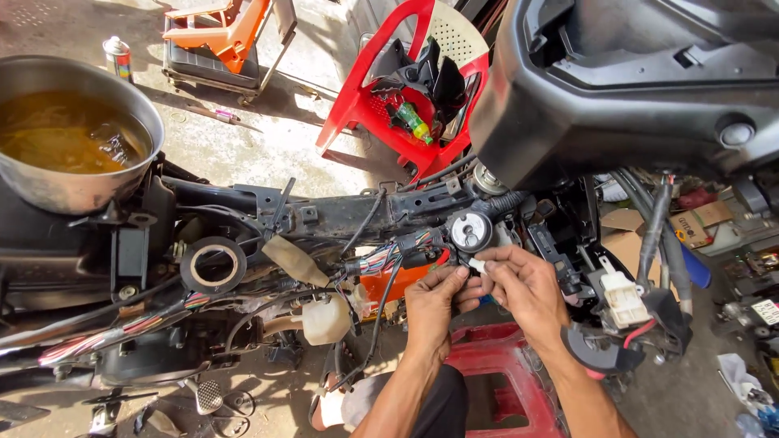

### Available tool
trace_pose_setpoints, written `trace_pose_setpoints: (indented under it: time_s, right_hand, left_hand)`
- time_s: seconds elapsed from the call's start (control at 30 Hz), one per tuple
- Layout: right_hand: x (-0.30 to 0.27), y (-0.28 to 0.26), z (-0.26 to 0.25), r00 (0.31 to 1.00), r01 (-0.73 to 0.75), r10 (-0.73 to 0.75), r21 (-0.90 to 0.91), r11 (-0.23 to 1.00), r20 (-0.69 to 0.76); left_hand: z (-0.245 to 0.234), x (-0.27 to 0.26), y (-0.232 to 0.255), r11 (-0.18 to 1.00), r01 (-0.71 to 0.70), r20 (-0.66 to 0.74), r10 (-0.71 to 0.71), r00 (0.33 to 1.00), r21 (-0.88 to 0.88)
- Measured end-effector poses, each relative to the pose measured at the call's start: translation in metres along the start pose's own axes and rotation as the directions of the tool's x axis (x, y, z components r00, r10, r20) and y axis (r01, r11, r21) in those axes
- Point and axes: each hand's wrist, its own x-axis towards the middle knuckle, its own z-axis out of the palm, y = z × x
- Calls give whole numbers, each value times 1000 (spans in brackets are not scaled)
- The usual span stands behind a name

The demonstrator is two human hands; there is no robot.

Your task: The person works on the exposed wiring of a motorcycle, using electrical tape to wrap and secure connections. They also use pliers to strip or cut wires and manipulate the electrical harness near the fuel tank.

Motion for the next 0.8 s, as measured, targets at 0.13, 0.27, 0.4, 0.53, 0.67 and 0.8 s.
trace_pose_setpoints:
  time_s: [0.13,0.27,0.4,0.53,0.67,0.8]
  right_hand:
    - [-5,-7,8,996,-85,84,-23,996,-41]
    - [-9,10,8,999,-41,41,11,999,-27]
    - [-16,35,4,989,-138,143,100,985,-37]
    - [-16,22,3,989,-138,142,80,987,-49]
    - [-14,24,-1,992,-119,121,72,990,-27]
    - [-16,14,-1,989,-137,138,15,990,-46]
  left_hand:
    - [11,-2,16,998,65,-54,-66,996,-23]
    - [1,9,7,996,38,8,-37,999,-82]
    - [-3,16,7,1000,10,124,-11,992,13]
    - [1,19,10,989,122,136,-110,985,-86]
    - [2,21,7,973,196,63,-190,980,-123]
    - [-6,28,-12,998,61,-28,-62,998,-32]
